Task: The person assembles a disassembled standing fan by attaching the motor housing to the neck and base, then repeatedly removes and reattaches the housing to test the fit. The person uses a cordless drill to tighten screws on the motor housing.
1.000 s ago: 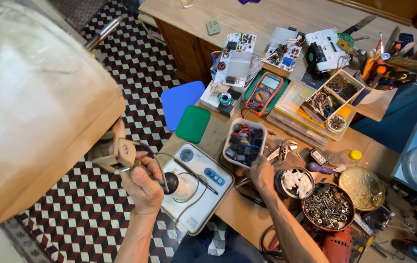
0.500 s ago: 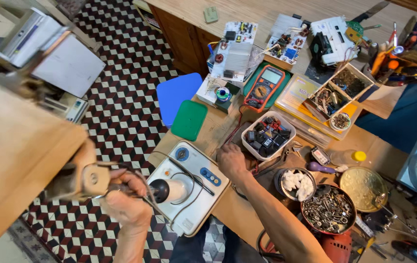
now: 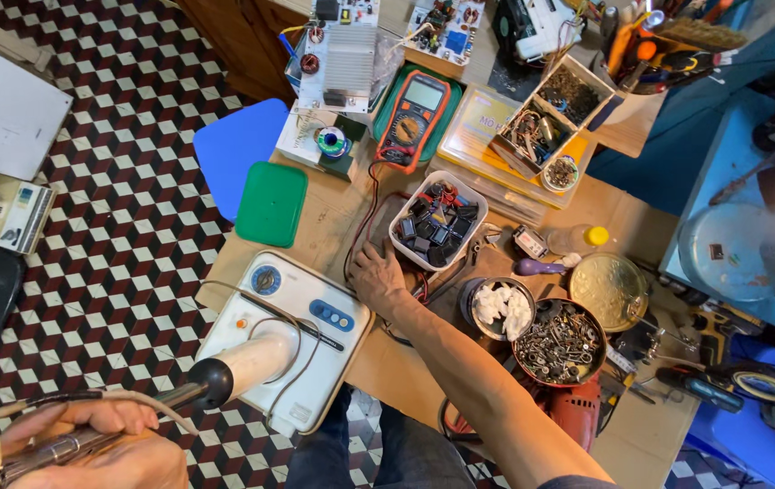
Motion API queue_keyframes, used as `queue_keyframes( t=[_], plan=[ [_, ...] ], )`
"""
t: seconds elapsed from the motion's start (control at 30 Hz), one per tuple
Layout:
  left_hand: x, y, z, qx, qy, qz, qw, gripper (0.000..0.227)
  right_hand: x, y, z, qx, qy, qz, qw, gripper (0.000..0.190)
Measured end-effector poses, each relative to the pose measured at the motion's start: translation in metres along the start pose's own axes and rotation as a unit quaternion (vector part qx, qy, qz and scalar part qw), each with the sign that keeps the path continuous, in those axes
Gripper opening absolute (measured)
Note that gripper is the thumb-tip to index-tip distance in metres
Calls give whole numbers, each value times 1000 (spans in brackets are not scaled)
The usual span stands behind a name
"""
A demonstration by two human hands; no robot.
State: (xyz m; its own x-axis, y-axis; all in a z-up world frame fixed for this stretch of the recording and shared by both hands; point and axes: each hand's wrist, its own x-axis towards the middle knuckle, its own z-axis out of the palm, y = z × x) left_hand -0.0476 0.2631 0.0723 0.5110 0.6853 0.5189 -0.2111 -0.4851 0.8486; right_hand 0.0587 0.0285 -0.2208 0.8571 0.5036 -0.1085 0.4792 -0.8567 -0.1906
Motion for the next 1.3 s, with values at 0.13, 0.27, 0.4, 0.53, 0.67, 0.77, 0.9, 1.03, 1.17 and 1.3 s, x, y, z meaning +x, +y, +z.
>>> queue_keyframes(
  t=[0.13,0.27,0.4,0.53,0.67,0.77,0.9,1.03,1.17,1.3],
  plan=[
    [-5,-2,-4,-1,12,1,1000,75,-13,5,2,14,-2,21,1000,25],
    [-17,-4,-6,2,-4,-2,1000,75,-19,1,4,16,-5,30,999,25],
    [-35,-13,12,6,-26,-10,1000,76,-28,4,3,6,-22,40,999,30],
    [-40,-21,21,3,-53,-13,999,76,-25,-2,-7,24,-31,59,997,33],
    [-50,-21,35,-23,-101,-23,994,78,-29,-19,-23,62,-80,106,989,37],
    [-46,-7,42,-43,-127,-11,991,79,-59,-48,-43,143,44,89,985,50],
    [-7,14,6,-28,-116,55,991,81,-95,-92,-58,411,-27,136,901,67],
    [4,36,-9,-57,-169,63,982,68,-92,-134,-57,525,-147,172,821,82],
    [6,36,-16,-110,-169,38,979,59,-71,-140,-46,526,-81,180,827,58],
    [-1,20,-27,-128,-125,-6,984,57,-40,-113,-38,528,-35,266,806,33]
  ],
)
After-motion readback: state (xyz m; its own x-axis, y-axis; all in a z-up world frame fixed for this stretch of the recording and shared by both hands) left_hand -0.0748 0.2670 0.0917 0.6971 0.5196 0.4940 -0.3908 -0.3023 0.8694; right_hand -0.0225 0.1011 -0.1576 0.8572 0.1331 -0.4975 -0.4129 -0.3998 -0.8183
